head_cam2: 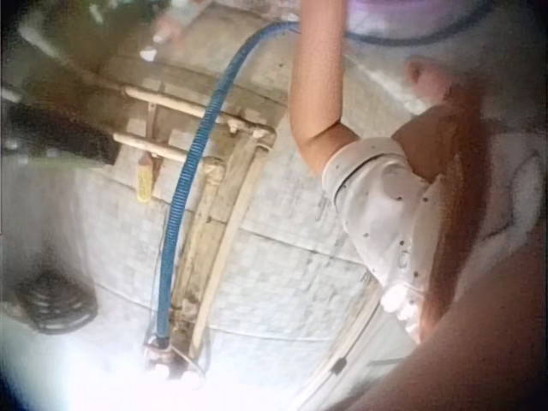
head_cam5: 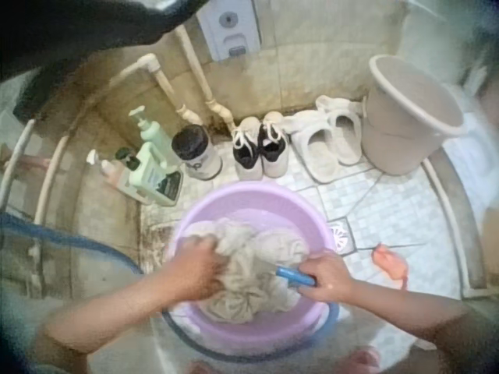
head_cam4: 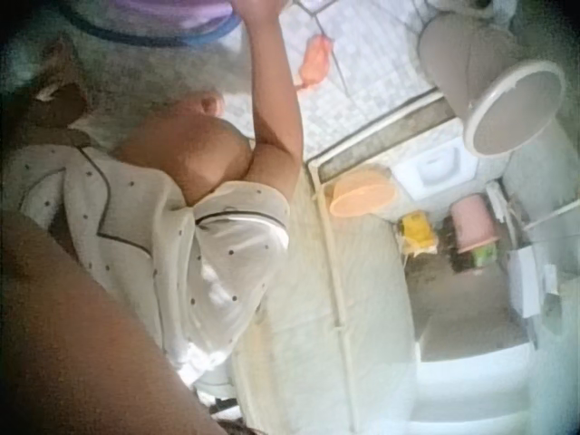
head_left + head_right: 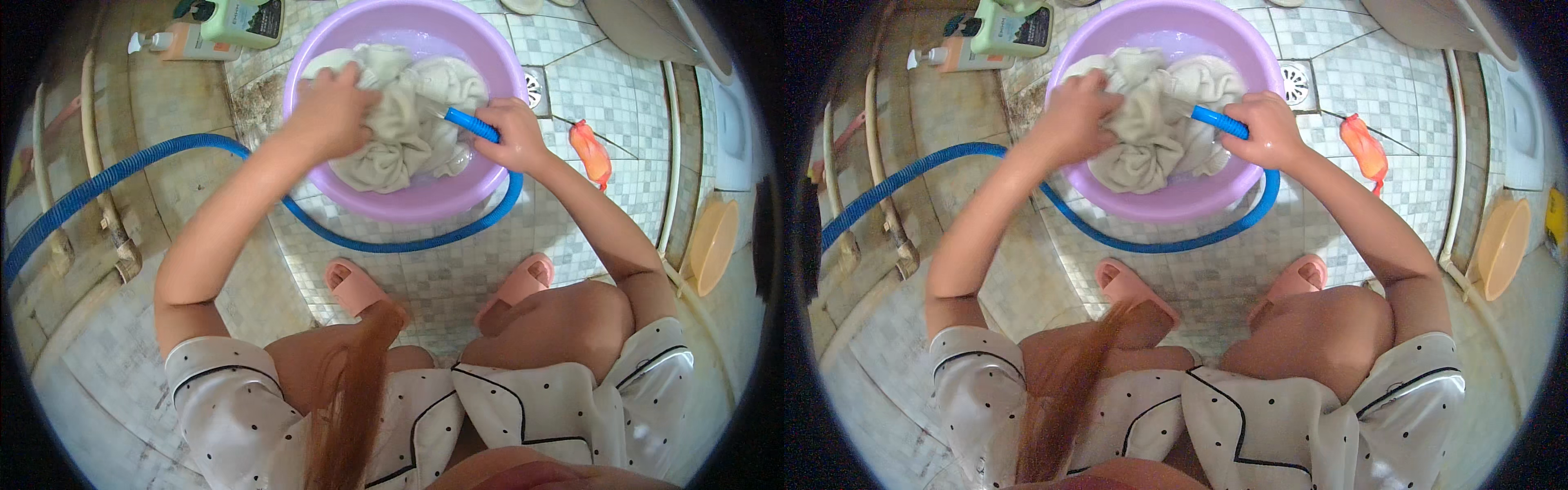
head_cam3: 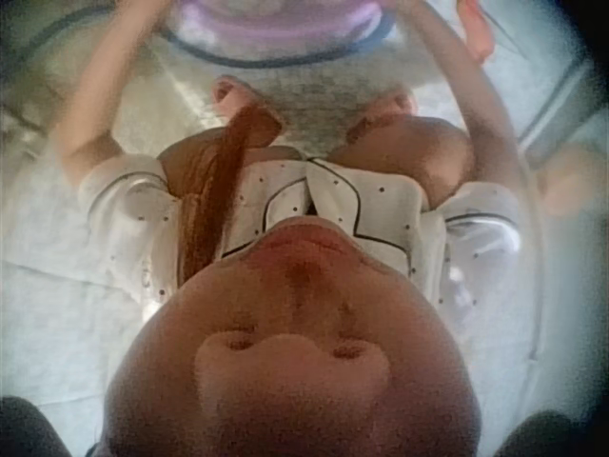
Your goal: The person washes white clothes by hand in a purple basin filled with soapy water, scrubbing the fabric and placing items into a beige bucket.
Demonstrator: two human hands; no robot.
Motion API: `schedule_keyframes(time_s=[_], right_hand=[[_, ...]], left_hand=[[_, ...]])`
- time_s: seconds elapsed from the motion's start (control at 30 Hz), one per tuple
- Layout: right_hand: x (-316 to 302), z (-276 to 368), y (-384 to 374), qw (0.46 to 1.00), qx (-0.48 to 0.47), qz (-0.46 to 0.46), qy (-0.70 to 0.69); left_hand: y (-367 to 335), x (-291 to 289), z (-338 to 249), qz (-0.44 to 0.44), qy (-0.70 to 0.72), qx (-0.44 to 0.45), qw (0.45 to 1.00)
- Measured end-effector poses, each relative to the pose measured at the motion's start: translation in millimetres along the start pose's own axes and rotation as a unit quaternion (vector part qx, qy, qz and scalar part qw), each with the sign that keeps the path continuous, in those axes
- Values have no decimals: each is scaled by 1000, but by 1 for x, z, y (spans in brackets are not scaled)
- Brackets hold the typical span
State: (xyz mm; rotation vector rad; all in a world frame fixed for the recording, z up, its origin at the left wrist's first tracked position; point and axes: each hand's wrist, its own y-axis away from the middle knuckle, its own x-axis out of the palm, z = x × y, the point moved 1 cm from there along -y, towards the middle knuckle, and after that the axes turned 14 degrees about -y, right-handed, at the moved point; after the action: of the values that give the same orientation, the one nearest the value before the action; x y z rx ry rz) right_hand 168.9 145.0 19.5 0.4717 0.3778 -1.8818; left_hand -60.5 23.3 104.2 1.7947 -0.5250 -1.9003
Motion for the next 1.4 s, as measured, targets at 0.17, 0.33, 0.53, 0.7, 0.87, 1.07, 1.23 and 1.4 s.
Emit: schedule_keyframes(time_s=[0.17, 0.33, 0.53, 0.7, 0.87, 1.07, 1.23, 1.4], right_hand=[[2, 4, -4, 1000, 6, -12, 3], [5, 5, -5, 999, 13, -28, 9], [7, 3, -3, 998, 14, -57, 25], [8, 1, -4, 997, 20, -56, 45], [-7, 16, -4, 990, 100, -41, -88], [-20, 10, 18, 991, -21, -129, -24], [-33, 13, 28, 993, 87, -78, 36], [-31, 17, 29, 994, 100, -10, 52]], left_hand=[[-47, 61, -44, -182, 4, 75, 980], [-97, 88, -51, -214, 14, 54, 975], [-138, 98, -39, -206, -18, 33, 978], [-134, 102, -31, -330, 39, 47, 942], [-103, 81, -44, -371, 35, 13, 928], [-65, 46, -57, -174, 190, 12, 966], [-15, 33, -59, -99, 199, 78, 972], [-3, 47, -45, -253, 180, 109, 944]])
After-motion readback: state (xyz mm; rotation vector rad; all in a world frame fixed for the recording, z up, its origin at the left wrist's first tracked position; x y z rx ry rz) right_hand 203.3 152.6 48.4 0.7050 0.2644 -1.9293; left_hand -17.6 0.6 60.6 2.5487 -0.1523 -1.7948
